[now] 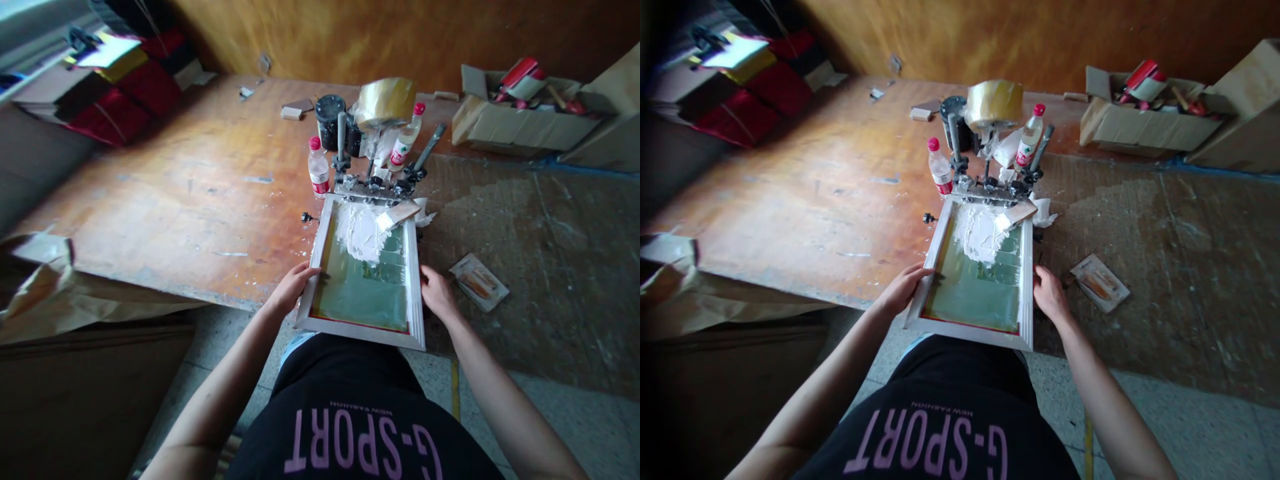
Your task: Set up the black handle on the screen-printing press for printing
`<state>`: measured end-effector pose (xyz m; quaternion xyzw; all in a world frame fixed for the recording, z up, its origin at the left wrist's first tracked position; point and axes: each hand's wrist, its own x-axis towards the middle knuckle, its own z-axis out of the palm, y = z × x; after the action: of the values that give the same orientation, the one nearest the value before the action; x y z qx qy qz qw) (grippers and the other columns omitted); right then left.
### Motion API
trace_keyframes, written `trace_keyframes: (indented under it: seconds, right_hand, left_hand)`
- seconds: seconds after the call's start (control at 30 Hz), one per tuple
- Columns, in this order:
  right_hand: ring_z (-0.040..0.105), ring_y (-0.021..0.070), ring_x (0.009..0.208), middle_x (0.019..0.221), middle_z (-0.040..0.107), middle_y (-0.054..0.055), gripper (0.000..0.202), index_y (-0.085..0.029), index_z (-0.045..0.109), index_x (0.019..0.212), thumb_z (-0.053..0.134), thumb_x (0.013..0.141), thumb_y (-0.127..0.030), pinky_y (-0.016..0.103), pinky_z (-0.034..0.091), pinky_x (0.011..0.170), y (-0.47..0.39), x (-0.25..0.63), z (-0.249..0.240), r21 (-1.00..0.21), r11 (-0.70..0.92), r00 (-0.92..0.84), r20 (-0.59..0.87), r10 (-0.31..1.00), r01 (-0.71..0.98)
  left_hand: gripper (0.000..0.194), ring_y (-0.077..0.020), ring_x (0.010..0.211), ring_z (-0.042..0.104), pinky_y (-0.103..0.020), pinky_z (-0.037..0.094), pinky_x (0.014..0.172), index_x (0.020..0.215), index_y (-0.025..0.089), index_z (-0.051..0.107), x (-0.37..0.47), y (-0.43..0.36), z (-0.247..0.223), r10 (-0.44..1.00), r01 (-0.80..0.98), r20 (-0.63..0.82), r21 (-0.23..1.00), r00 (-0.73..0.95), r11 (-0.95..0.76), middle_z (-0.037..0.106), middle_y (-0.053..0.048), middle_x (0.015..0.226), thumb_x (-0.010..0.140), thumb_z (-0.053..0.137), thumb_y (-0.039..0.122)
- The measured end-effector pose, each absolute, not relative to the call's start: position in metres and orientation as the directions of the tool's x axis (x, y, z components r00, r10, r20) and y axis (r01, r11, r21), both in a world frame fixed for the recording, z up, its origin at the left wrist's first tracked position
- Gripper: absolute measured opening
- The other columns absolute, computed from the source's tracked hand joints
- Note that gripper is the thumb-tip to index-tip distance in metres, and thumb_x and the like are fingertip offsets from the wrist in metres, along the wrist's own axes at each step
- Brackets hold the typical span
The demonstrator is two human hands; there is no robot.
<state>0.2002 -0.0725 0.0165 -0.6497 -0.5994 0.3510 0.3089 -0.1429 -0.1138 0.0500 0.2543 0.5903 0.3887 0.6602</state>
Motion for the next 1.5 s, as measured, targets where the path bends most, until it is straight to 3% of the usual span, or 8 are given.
trace_keyframes:
  seconds: [0.17,0.53,0.8,1.0,1.13,1.27,1.37,1.5]
  right_hand:
    - [0.065,0.026,0.104,0.116,0.07,0.01,0.045,-0.019,0.062,0.121,0.056,0.082,-0.039,0.047,0.047,0.098,-0.081,0.198,-0.004,-0.924,-0.165,0.095,-0.141,0.985,0.346]
    - [0.06,0.03,0.114,0.124,0.065,0.014,0.065,-0.016,0.064,0.119,0.065,0.073,-0.063,0.048,0.042,0.104,-0.085,0.179,0.005,-0.934,-0.31,0.279,-0.254,0.926,0.177]
    - [0.064,0.0256,0.106,0.112,0.071,0.007,0.051,-0.02,0.066,0.109,0.071,0.072,-0.054,0.043,0.047,0.099,-0.065,0.171,0.003,-0.957,-0.29,0.243,-0.28,0.929,0.007]
    - [0.061,0.0266,0.111,0.117,0.069,0.008,0.046,-0.019,0.065,0.112,0.064,0.08,-0.052,0.046,0.046,0.1,-0.061,0.177,-0.004,-0.963,-0.259,0.218,-0.239,0.946,0.071]
    - [0.061,0.0268,0.112,0.118,0.068,0.009,0.04,-0.019,0.066,0.114,0.054,0.086,-0.046,0.051,0.042,0.103,-0.05,0.192,-0.011,-0.934,-0.124,0.209,-0.055,0.976,0.336]
    - [0.054,0.0297,0.12,0.127,0.062,0.011,0.032,-0.02,0.068,0.112,0.054,0.084,-0.027,0.054,0.041,0.106,-0.037,0.21,-0.011,-0.662,0.15,-0.054,0.163,0.985,0.735]
    - [0.04,0.0311,0.133,0.14,0.052,0.011,0.041,-0.019,0.062,0.123,0.051,0.084,-0.018,0.055,0.036,0.111,-0.039,0.22,-0.012,-0.495,0.351,-0.292,0.195,0.936,0.795]
    - [0.02,0.0321,0.145,0.154,0.034,0.01,0.06,-0.018,0.041,0.143,0.051,0.083,-0.016,0.059,0.031,0.114,-0.052,0.227,-0.018,-0.444,0.486,-0.469,0.157,0.869,0.753]
  left_hand:
    - [0.035,-0.0163,0.069,0.061,-0.025,0.045,0.063,0.093,0.017,0.066,-0.141,-0.113,0.026,0.819,-0.127,-0.573,0.815,-0.03,0.566,0.069,-0.002,0.077,0.069,0.069,0.042]
    - [0.039,-0.0165,0.076,0.06,-0.026,0.045,0.07,0.096,0.017,0.065,-0.142,-0.112,0.012,0.823,-0.172,-0.568,0.81,0.011,0.561,0.068,0.0,0.083,0.07,0.07,0.046]
    - [0.032,-0.0104,0.063,0.054,-0.02,0.042,0.061,0.089,0.018,0.061,-0.139,-0.112,0.01,0.82,-0.274,-0.573,0.79,-0.008,0.549,0.06,0.005,0.072,0.071,0.073,0.042]
    - [0.034,-0.0115,0.065,0.056,-0.021,0.045,0.062,0.091,0.019,0.059,-0.138,-0.112,0.009,0.823,-0.284,-0.568,0.79,-0.004,0.544,0.062,0.004,0.075,0.07,0.072,0.042]
    - [0.035,-0.0143,0.069,0.059,-0.024,0.047,0.065,0.096,0.018,0.061,-0.14,-0.11,0.008,0.866,-0.091,-0.498,0.865,-0.035,0.493,0.063,0.002,0.078,0.076,0.065,0.046]
    - [0.038,-0.0197,0.087,0.062,-0.032,0.049,0.082,0.102,0.017,0.066,-0.15,-0.107,0.009,0.956,0.417,-0.259,0.861,-0.136,0.292,0.066,-0.005,0.093,0.089,0.048,0.048]
    - [0.039,-0.0229,0.105,0.058,-0.039,0.045,0.097,0.105,0.017,0.068,-0.164,-0.103,0.002,0.998,0.673,-0.039,0.737,-0.053,0.064,0.064,-0.01,0.114,0.095,0.037,0.04]
    - [0.034,-0.0238,0.127,0.048,-0.048,0.038,0.108,0.115,0.023,0.065,-0.184,-0.098,-0.022,0.965,0.77,0.11,0.584,0.238,-0.256,0.058,-0.008,0.132,0.094,0.038,0.026]
